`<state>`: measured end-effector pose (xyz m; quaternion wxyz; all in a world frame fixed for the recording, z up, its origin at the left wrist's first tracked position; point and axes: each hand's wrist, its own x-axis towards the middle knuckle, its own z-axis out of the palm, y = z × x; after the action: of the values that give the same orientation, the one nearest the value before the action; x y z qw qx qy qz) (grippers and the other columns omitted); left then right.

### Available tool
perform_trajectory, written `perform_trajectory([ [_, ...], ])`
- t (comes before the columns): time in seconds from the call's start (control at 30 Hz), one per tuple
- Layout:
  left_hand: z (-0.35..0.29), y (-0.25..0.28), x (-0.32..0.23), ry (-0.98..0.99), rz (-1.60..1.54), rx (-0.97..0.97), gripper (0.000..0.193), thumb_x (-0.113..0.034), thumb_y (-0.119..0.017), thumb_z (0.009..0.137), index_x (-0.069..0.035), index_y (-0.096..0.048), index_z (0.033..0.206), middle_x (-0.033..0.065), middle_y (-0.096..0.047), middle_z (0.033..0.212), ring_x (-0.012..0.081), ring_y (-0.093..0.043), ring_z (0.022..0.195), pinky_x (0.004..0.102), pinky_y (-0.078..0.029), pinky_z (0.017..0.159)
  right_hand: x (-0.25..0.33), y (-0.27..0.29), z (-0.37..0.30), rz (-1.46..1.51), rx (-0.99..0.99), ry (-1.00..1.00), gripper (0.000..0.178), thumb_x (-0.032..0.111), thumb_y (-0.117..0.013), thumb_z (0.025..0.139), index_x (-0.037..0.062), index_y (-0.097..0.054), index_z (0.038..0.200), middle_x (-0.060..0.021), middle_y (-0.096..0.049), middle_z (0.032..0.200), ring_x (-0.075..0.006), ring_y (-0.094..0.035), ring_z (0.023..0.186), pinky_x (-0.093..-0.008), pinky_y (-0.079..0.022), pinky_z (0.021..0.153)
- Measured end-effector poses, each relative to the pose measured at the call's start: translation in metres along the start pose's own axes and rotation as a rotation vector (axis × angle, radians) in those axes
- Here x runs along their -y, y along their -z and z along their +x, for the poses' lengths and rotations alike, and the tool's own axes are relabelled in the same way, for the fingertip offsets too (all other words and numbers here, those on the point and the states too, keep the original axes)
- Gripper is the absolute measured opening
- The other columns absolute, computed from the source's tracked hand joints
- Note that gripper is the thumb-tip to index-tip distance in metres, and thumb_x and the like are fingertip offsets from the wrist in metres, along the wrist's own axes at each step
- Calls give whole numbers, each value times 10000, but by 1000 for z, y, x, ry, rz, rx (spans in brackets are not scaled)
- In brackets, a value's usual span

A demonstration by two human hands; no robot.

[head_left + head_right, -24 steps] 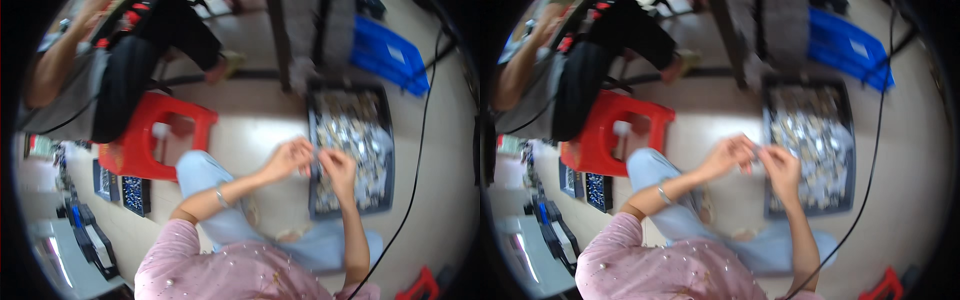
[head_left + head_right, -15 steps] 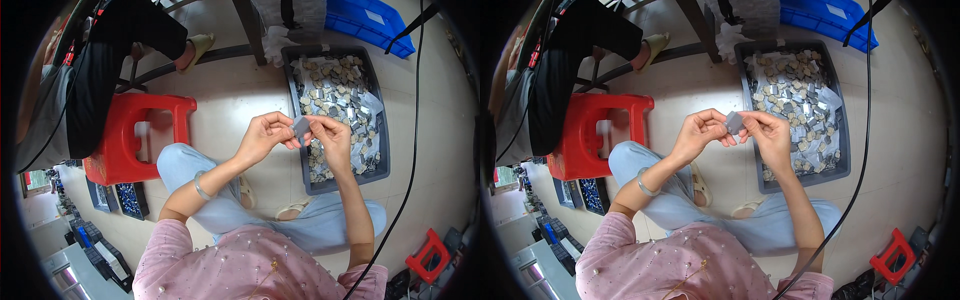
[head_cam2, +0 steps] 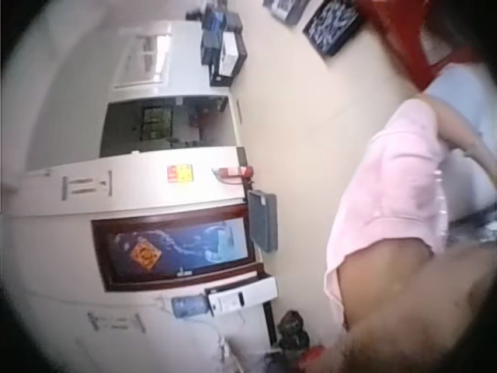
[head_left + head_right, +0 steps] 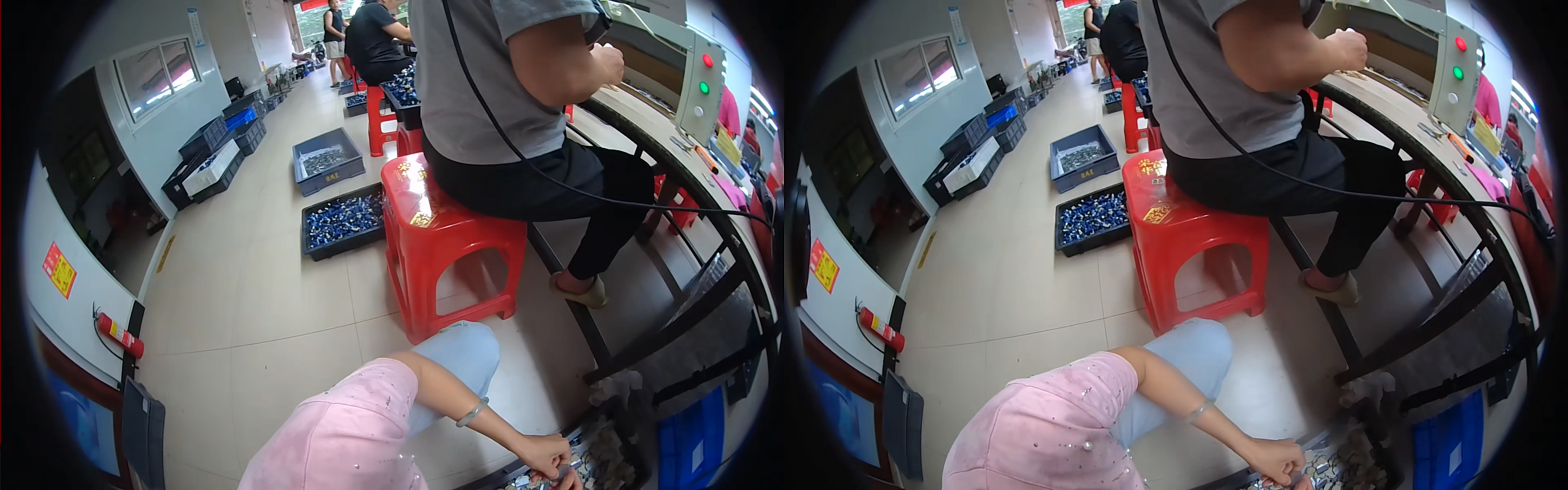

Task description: The person assembles small plastic components and metal parts by hand, applying bits of tape to them.

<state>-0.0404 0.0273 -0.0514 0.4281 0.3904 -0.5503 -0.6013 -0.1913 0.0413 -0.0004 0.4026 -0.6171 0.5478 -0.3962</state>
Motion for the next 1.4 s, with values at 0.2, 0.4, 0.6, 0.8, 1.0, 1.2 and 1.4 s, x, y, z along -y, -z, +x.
perform_trajectory([
  [0.2, 4, 9, -8, 22, -32, -2, 131, 13, -545, 731, 43, -482, 621, 102, -567, 489, 137, -591, 421, 241, -455, 399, -20, -5, 15, 45, 16, 94, 187, 87, -584, 889, -77, -656, 942, -161, -673, 869, -189, -623, 740, -288, -517, 657],
  [0.4, 3, 11, -10, 35, -37, -3, 98, 58, -537, 729, 51, -500, 638, 109, -583, 512, 150, -606, 443, 249, -478, 413, -12, -8, 15, 9, -15, 137, 171, 81, -596, 881, -70, -662, 927, -119, -675, 828, -146, -594, 660, -259, -491, 580],
  [0.6, -1, 11, -10, 45, -90, -25, 99, 55, -541, 726, 43, -499, 637, 100, -575, 504, 149, -596, 431, 250, -469, 405, -9, -9, 13, -5, -15, 151, 168, 91, -606, 874, -62, -669, 908, -103, -674, 798, -126, -575, 618, -245, -473, 541],
  [0.8, -1, 11, -12, 56, -114, 6, 88, 21, -545, 742, 47, -500, 671, 106, -594, 543, 145, -596, 434, 243, -469, 406, -12, -8, 15, 29, -16, 91, 176, 99, -608, 874, -64, -667, 907, -101, -676, 790, -123, -581, 620, -240, -475, 539],
  [1.0, 2, 11, -9, 69, -111, 22, 75, -5, -515, 756, 59, -517, 718, 119, -618, 587, 143, -600, 441, 240, -476, 410, -19, -8, 16, 40, -36, 92, 185, 100, -623, 866, -74, -663, 916, -106, -673, 776, -126, -579, 609, -241, -478, 539],
  [1.2, 3, 13, -11, 83, -113, 28, 69, 9, -487, 748, 67, -508, 717, 137, -620, 595, 146, -603, 446, 242, -485, 415, -16, -6, 18, 47, -22, 78, 186, 95, -627, 863, -80, -658, 918, -112, -670, 772, -141, -585, 618, -244, -487, 553],
  [1.4, 7, 14, -4, 81, -128, 36, 53, 29, -479, 736, 63, -492, 698, 144, -619, 595, 145, -606, 451, 239, -487, 415, -18, -6, 20, 29, -15, 52, 188, 97, -624, 865, -80, -659, 918, -124, -672, 776, -152, -596, 641, -264, -500, 583],
])
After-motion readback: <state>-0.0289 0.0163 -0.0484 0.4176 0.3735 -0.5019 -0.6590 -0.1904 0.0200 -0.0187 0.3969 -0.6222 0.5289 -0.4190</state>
